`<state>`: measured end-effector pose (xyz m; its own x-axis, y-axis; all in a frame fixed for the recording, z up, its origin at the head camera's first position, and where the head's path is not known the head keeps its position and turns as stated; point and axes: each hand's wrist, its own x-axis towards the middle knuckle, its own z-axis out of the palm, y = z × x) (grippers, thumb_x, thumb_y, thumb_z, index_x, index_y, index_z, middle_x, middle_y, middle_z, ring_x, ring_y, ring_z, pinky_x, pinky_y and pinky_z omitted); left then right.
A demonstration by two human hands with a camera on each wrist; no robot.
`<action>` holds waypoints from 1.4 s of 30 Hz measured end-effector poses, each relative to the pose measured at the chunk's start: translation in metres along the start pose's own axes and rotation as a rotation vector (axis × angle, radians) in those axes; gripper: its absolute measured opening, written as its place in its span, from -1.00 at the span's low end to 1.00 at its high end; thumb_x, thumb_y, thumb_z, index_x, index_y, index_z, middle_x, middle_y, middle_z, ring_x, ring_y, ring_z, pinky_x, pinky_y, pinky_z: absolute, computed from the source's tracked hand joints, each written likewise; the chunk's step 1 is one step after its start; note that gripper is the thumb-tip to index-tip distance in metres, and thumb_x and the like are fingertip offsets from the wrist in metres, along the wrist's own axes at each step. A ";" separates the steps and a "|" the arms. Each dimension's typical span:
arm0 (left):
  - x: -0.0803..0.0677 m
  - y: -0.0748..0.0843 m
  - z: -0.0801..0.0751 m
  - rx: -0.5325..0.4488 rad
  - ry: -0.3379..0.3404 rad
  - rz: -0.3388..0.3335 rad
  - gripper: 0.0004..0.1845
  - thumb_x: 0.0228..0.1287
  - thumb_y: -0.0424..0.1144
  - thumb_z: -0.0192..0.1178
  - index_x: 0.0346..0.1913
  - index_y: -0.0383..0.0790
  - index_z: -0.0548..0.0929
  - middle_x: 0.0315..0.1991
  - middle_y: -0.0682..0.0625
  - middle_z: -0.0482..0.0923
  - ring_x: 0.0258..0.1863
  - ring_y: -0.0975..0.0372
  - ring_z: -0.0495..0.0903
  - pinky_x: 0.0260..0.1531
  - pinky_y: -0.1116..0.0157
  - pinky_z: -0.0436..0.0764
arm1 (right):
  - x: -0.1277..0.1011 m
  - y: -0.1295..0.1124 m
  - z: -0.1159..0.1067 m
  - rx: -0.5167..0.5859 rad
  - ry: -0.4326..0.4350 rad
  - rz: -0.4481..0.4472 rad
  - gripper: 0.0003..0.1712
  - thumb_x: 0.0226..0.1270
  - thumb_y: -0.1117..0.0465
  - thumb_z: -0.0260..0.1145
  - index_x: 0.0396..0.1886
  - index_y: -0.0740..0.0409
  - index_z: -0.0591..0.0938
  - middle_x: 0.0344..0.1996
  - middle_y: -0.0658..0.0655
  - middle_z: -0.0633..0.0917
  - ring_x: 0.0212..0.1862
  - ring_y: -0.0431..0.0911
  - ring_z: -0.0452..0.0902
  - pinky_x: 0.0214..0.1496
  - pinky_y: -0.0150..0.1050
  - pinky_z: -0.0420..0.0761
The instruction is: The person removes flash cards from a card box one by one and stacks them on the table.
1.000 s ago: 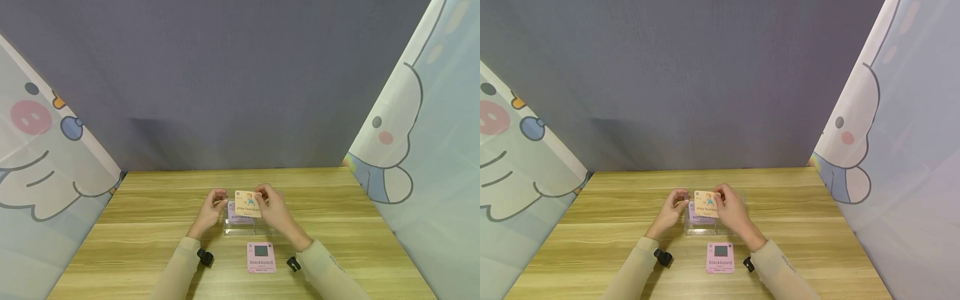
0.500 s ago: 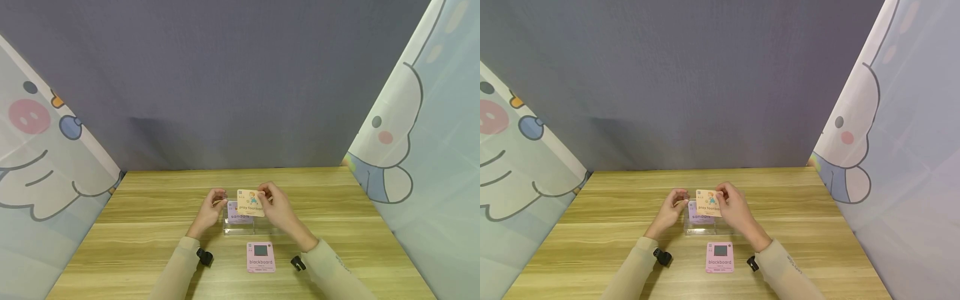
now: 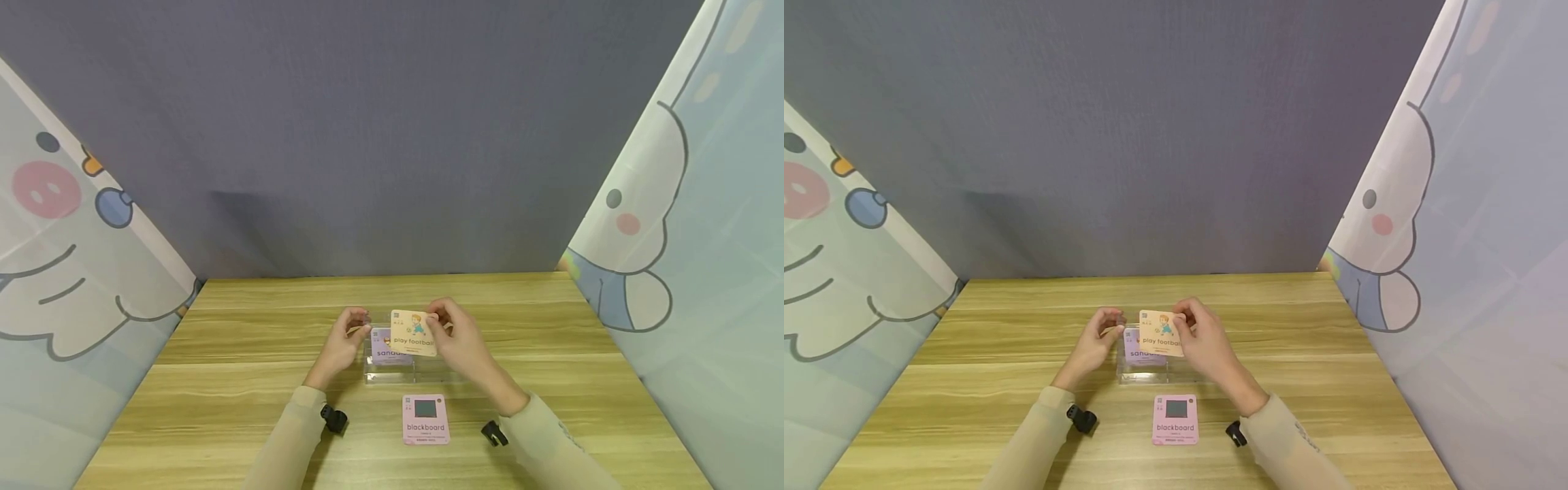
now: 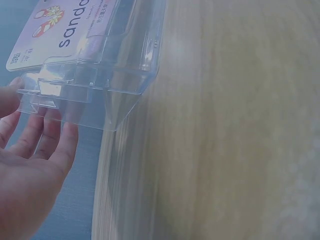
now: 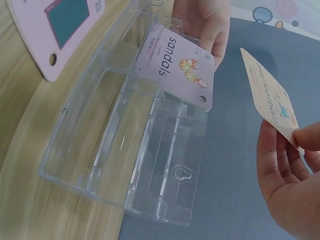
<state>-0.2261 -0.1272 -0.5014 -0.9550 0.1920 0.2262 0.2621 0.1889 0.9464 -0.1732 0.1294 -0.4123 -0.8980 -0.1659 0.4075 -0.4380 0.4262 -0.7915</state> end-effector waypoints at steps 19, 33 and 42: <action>-0.004 0.017 0.000 -0.011 -0.015 -0.029 -0.67 0.50 -0.50 0.08 0.23 -0.50 0.38 0.13 -0.41 0.47 0.14 -0.12 0.49 0.18 -0.03 0.52 | -0.011 0.002 -0.004 -0.020 -0.012 0.040 -0.82 0.39 0.46 0.30 -0.10 0.17 0.59 -0.32 0.02 0.60 -0.30 -0.11 0.51 -0.38 -0.35 0.57; -0.002 0.010 0.002 0.016 0.017 -0.036 -0.69 0.47 -0.54 0.09 0.20 -0.42 0.42 0.07 -0.26 0.53 0.12 -0.12 0.51 0.15 -0.03 0.54 | -0.022 0.001 -0.006 0.005 -0.039 0.066 -0.83 0.40 0.45 0.31 -0.11 0.16 0.60 -0.31 0.03 0.60 -0.30 -0.13 0.52 -0.36 -0.36 0.56; -0.001 0.001 0.000 -0.005 -0.001 -0.013 -0.71 0.48 -0.49 0.12 0.19 -0.32 0.44 0.12 -0.39 0.48 0.11 -0.03 0.52 0.15 0.06 0.56 | -0.030 0.004 -0.005 0.007 -0.064 0.091 -0.81 0.38 0.48 0.31 -0.13 0.15 0.60 -0.32 0.03 0.60 -0.31 -0.13 0.53 -0.36 -0.35 0.60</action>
<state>-0.2252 -0.1275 -0.5003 -0.9580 0.1909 0.2138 0.2492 0.1865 0.9503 -0.1481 0.1405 -0.4257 -0.9349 -0.1829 0.3042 -0.3545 0.4361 -0.8271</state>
